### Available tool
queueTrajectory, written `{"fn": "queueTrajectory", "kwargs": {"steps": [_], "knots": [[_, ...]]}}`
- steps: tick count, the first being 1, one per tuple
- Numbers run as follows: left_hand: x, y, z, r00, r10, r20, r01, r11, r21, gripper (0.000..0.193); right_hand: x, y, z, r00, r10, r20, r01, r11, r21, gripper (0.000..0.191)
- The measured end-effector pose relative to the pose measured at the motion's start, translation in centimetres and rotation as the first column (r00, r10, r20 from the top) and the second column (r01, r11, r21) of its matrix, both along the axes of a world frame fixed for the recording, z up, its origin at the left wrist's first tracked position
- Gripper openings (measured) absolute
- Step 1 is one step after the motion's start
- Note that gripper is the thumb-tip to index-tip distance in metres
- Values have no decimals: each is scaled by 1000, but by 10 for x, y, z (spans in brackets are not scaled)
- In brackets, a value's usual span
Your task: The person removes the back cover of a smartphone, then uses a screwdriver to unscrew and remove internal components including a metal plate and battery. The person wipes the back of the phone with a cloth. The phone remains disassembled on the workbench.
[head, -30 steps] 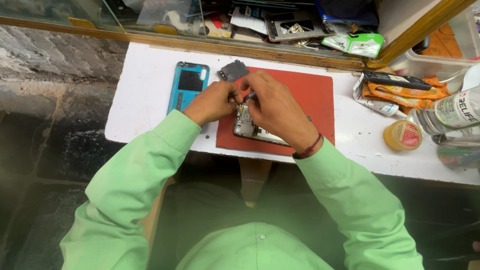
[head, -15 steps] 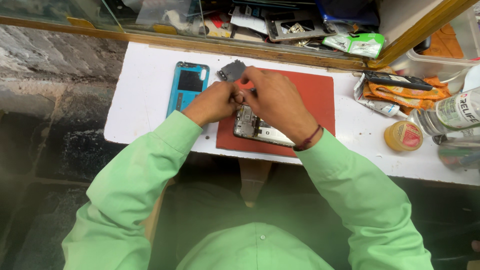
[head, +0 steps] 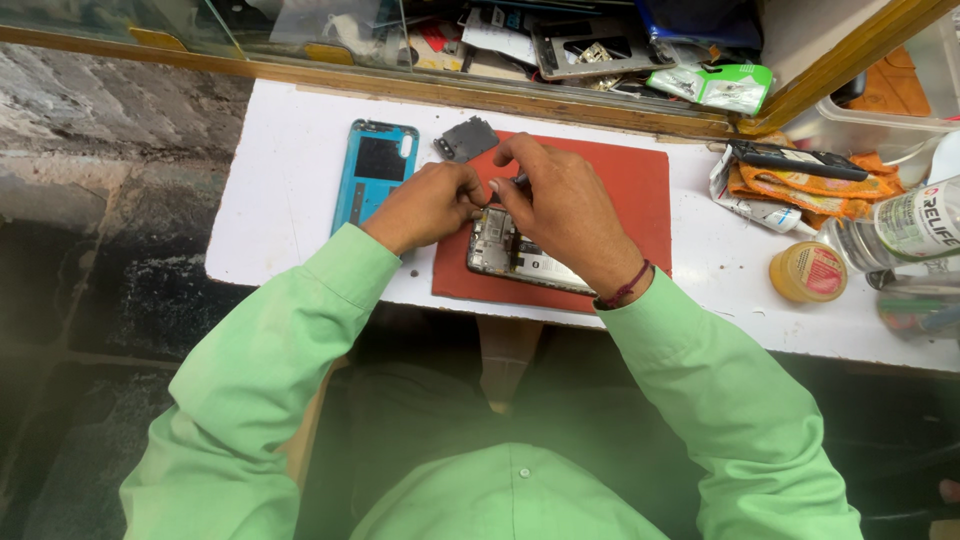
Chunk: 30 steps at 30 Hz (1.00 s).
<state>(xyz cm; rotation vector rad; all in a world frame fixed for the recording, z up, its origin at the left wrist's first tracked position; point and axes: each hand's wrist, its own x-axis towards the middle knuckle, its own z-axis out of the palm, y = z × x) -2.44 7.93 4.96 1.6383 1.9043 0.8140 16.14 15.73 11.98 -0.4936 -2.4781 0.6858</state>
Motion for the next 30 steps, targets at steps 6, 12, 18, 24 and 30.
{"fn": "queueTrajectory", "kwargs": {"steps": [6, 12, 18, 24, 30], "knots": [[1, 0, 0, 1000, 7, 23, -7, 1000, 0, 9, -1, 0, 0, 1000, 15, 12, -16, 999, 30, 23], [1, 0, 0, 1000, 7, 21, -7, 1000, -1, 10, -1, 0, 2, 999, -4, 53, 4, 1000, -5, 23], [0, 0, -1, 1000, -8, 6, 8, 999, 46, 9, -2, -1, 2, 998, -8, 55, 7, 1000, 19, 24], [2, -2, 3, 1000, 14, 4, -14, 1000, -6, 11, -2, -1, 1, 999, -1, 52, 0, 999, 32, 24], [3, -2, 6, 999, 13, 31, -13, 1000, 5, 12, -3, -3, 1, 999, -6, 43, 3, 997, 76, 24]]}}
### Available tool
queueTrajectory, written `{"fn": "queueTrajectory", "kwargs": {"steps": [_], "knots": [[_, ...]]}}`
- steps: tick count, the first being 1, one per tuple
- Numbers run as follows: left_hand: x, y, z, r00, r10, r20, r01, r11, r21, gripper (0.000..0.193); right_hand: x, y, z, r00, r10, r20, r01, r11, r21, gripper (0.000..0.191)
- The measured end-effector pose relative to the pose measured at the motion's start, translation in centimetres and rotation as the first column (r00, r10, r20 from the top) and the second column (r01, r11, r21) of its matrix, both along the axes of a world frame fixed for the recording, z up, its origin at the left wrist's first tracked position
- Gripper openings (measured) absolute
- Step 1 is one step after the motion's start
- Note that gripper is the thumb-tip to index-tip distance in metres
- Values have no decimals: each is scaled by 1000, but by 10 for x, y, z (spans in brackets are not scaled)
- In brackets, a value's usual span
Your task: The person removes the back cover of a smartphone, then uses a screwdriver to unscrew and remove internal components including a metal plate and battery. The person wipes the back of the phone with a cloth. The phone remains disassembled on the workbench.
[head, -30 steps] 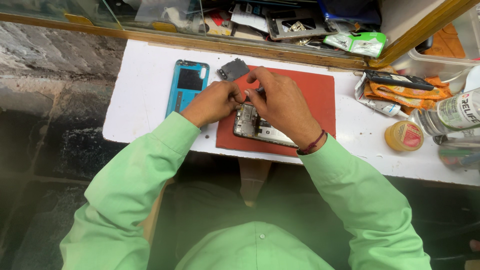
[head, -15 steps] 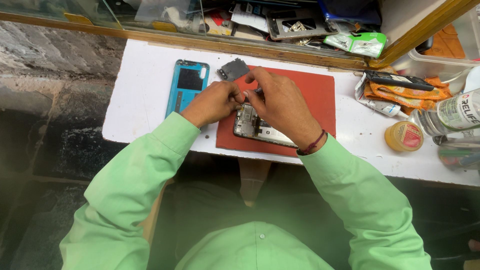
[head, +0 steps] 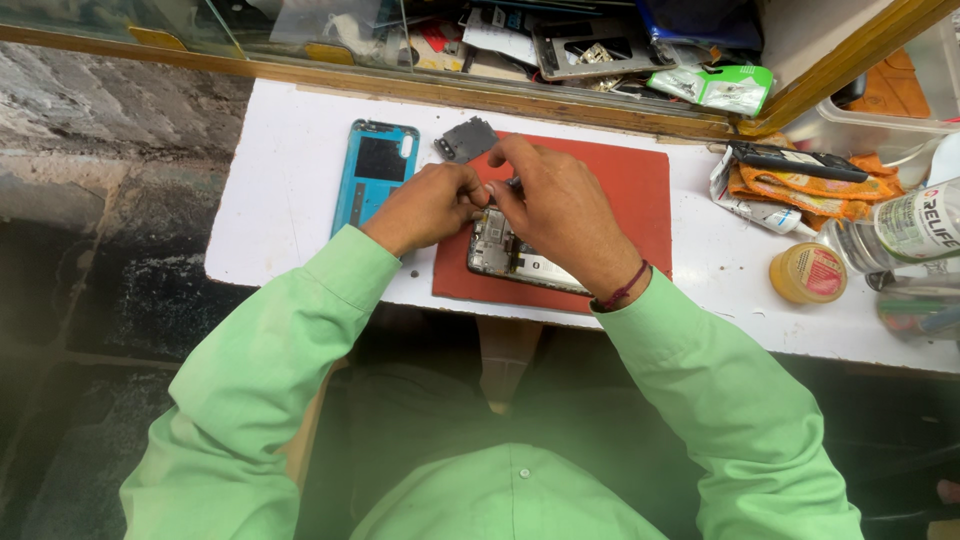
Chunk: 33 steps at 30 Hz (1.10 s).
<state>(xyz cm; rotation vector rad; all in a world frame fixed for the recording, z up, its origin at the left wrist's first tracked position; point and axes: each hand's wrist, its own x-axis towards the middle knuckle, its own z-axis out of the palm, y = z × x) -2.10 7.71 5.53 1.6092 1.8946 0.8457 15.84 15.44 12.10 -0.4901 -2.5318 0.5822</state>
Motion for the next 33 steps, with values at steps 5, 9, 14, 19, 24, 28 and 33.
{"fn": "queueTrajectory", "kwargs": {"steps": [5, 9, 14, 19, 24, 28, 33], "knots": [[-1, 1, -1, 998, 0, -59, 0, 1000, -3, 11, -8, 2, 7, 991, 128, 42, -129, 992, 18, 17], [2, 3, -4, 991, -5, -137, 13, 998, 58, 12, -19, 0, 15, 979, 162, 121, -171, 983, 64, 10], [3, 4, 0, 987, -12, -158, 33, 991, 131, 16, -32, -5, 20, 967, 28, 254, -54, 994, 96, 12], [1, 4, 6, 993, -13, -121, 17, 999, 28, 18, -35, 4, 14, 980, 45, 193, -63, 994, 88, 10], [1, 3, 7, 992, -46, -119, 50, 998, 31, 19, -30, 16, 13, 969, 205, 139, -200, 979, -49, 9], [1, 1, 6, 990, -29, -139, 33, 999, 26, 18, -28, 20, 16, 956, 242, 164, -234, 970, -67, 11], [0, 2, 5, 991, -59, -123, 71, 993, 96, 17, -34, 15, 10, 955, -8, 298, 4, 1000, 14, 15]]}}
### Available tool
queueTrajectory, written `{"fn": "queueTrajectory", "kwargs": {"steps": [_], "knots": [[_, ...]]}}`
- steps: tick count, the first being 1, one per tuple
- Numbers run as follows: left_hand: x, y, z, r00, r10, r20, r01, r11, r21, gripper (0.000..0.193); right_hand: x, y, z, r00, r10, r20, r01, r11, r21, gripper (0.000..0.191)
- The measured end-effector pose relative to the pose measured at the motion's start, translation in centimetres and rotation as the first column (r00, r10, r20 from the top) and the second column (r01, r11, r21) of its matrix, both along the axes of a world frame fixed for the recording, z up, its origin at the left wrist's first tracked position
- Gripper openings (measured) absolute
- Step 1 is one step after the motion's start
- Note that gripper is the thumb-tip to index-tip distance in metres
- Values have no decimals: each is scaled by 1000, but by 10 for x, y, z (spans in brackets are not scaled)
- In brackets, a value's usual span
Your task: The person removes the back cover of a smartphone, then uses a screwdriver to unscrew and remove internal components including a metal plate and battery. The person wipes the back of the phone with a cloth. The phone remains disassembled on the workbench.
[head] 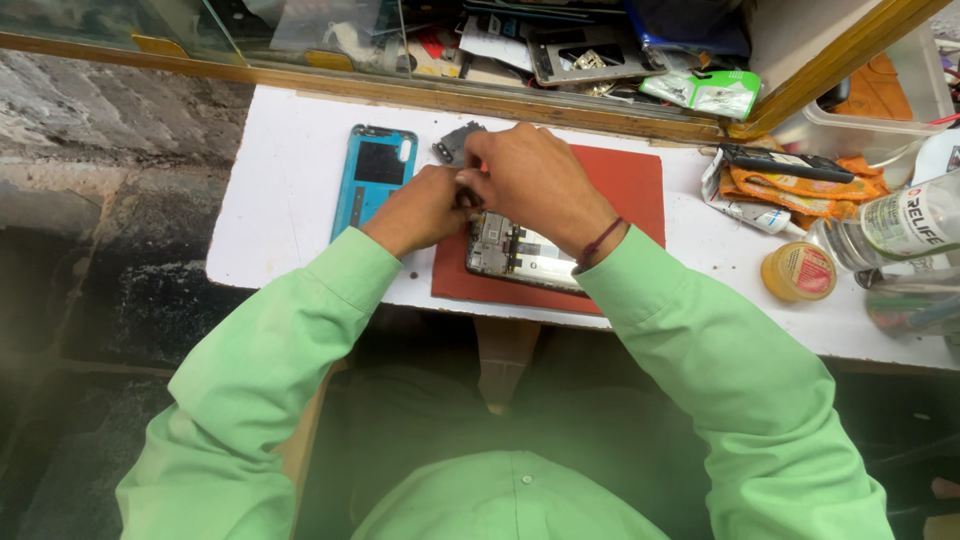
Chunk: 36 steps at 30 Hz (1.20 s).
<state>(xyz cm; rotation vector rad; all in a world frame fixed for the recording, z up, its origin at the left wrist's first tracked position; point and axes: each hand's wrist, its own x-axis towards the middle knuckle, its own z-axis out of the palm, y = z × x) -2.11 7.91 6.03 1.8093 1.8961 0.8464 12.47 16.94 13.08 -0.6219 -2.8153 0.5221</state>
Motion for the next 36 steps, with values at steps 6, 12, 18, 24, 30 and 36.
{"fn": "queueTrajectory", "kwargs": {"steps": [6, 12, 18, 24, 30, 36], "knots": [[0, -2, 3, 999, 38, 33, -36, 998, -58, 20, 2, 7, -1, 932, 300, -205, -306, 952, 6, 23], [6, -2, -2, 995, 100, 12, -99, 995, -25, 15, -3, -3, -2, 994, 58, -96, -50, 995, 82, 25], [5, -5, -13, 986, 8, -166, 24, 981, 191, 10, 4, -3, 0, 978, 138, -159, -129, 989, 69, 19], [7, -7, -15, 979, 43, -197, -18, 992, 128, 10, 2, -6, -2, 990, 56, -131, -46, 996, 78, 21], [4, -8, -15, 973, -23, -229, 83, 963, 255, 9, 13, -2, 0, 958, 171, -231, -193, 978, -75, 20], [6, -5, -12, 967, -32, -254, 66, 990, 126, 11, 9, -6, -2, 998, -60, -20, 60, 997, 38, 29]]}}
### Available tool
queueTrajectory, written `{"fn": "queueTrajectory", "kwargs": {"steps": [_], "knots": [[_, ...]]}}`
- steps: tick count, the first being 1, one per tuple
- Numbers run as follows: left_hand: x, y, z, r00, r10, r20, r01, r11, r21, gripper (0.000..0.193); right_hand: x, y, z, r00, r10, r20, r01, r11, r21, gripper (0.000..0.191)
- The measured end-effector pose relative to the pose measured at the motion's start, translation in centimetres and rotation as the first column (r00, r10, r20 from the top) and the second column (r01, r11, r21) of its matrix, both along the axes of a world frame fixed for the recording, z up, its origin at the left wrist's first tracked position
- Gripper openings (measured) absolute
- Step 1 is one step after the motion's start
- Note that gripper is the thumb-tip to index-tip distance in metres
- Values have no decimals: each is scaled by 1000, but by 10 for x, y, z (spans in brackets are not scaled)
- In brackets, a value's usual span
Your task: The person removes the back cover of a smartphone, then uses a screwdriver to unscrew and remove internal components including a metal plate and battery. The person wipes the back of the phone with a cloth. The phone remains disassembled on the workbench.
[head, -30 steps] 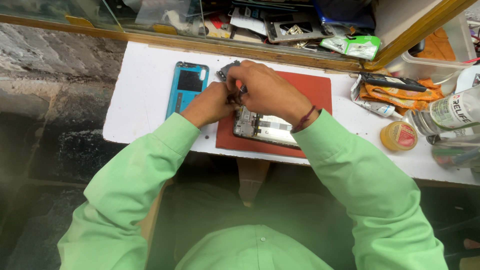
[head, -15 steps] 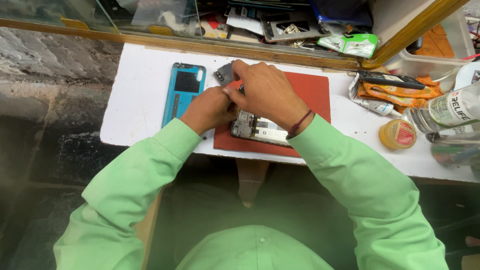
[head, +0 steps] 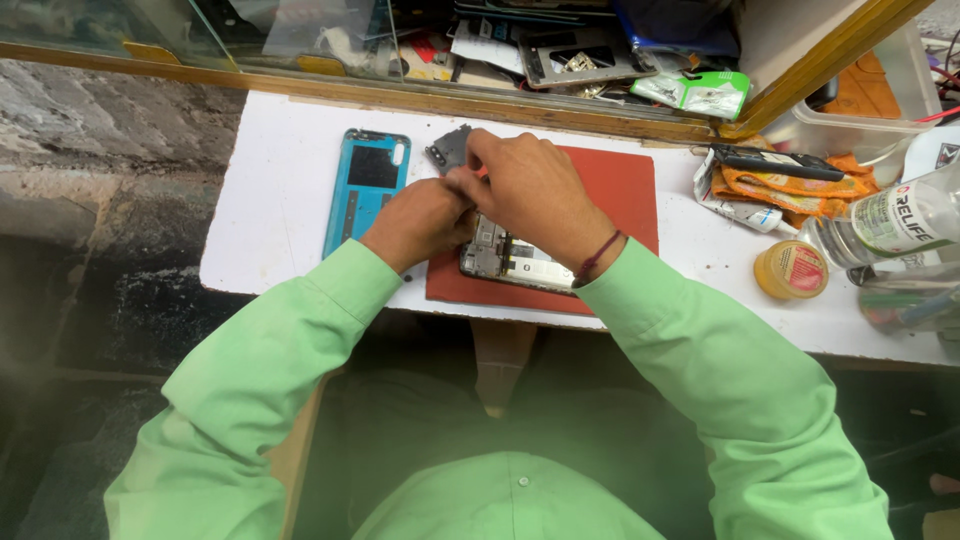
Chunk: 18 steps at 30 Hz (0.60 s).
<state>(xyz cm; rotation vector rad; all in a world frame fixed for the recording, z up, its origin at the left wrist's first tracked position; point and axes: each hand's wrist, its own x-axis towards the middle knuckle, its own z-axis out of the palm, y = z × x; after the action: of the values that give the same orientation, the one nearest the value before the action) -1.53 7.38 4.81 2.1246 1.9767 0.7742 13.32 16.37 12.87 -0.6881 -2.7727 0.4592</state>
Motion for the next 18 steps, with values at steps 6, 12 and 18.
{"fn": "queueTrajectory", "kwargs": {"steps": [6, 12, 18], "knots": [[0, -2, -2, 998, -52, -38, 56, 992, 115, 10, 10, 6, 3, 908, 296, -297, -339, 935, -105, 22], [1, -1, -1, 998, 17, -60, -15, 1000, 24, 13, 2, -2, 0, 1000, -6, 3, 6, 1000, -26, 26], [1, -3, 3, 999, -42, 2, 41, 994, 103, 10, 5, 7, 3, 880, 351, -322, -409, 903, -134, 26]]}}
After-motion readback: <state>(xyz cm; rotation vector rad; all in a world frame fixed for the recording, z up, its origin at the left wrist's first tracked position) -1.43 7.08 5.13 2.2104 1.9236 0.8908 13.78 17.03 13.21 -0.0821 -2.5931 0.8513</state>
